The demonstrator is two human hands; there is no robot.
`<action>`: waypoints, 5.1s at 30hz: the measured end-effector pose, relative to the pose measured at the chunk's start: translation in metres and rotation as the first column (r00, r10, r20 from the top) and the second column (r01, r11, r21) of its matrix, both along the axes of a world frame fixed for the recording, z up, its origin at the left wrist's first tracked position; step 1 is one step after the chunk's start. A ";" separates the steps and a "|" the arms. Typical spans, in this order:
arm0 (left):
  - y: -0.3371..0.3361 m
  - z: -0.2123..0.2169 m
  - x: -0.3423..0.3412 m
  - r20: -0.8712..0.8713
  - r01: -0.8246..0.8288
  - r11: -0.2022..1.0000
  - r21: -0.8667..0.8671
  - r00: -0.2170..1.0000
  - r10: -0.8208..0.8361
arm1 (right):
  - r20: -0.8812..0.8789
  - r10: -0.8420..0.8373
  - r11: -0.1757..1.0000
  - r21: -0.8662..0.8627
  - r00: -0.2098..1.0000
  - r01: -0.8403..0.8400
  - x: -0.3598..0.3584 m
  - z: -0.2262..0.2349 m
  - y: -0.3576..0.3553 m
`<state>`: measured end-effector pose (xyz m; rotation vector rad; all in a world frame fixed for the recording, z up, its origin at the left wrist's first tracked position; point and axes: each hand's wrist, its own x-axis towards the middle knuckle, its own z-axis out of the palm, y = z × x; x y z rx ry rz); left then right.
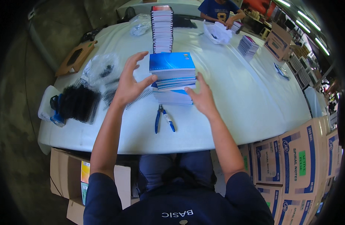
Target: The person threads a plastic spiral through the holes of a notebook cover and pages, using pliers to cut the excess and crimp the end. They repeat this process with several notebooks, stacking them on the table.
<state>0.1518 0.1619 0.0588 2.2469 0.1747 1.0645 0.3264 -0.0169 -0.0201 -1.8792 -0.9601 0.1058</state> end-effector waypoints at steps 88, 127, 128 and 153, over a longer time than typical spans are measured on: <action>-0.053 -0.088 -0.067 -0.564 0.022 0.905 -0.425 0.776 -0.284 | -0.439 0.390 0.911 0.313 0.809 -0.269 -0.076 -0.063 -0.074; -0.069 -0.035 -0.061 -0.615 0.266 0.868 0.419 0.787 0.055 | -0.363 0.505 0.857 0.320 0.783 -0.404 -0.100 -0.063 -0.075; -0.068 -0.031 -0.061 -0.718 0.316 0.884 0.344 0.695 0.032 | -0.344 0.508 0.854 0.315 0.790 -0.413 -0.100 -0.063 -0.075; -0.115 -0.177 -0.155 -0.269 0.083 0.573 0.815 0.931 0.247 | 0.091 0.520 0.783 0.347 0.849 -0.517 -0.145 -0.081 -0.068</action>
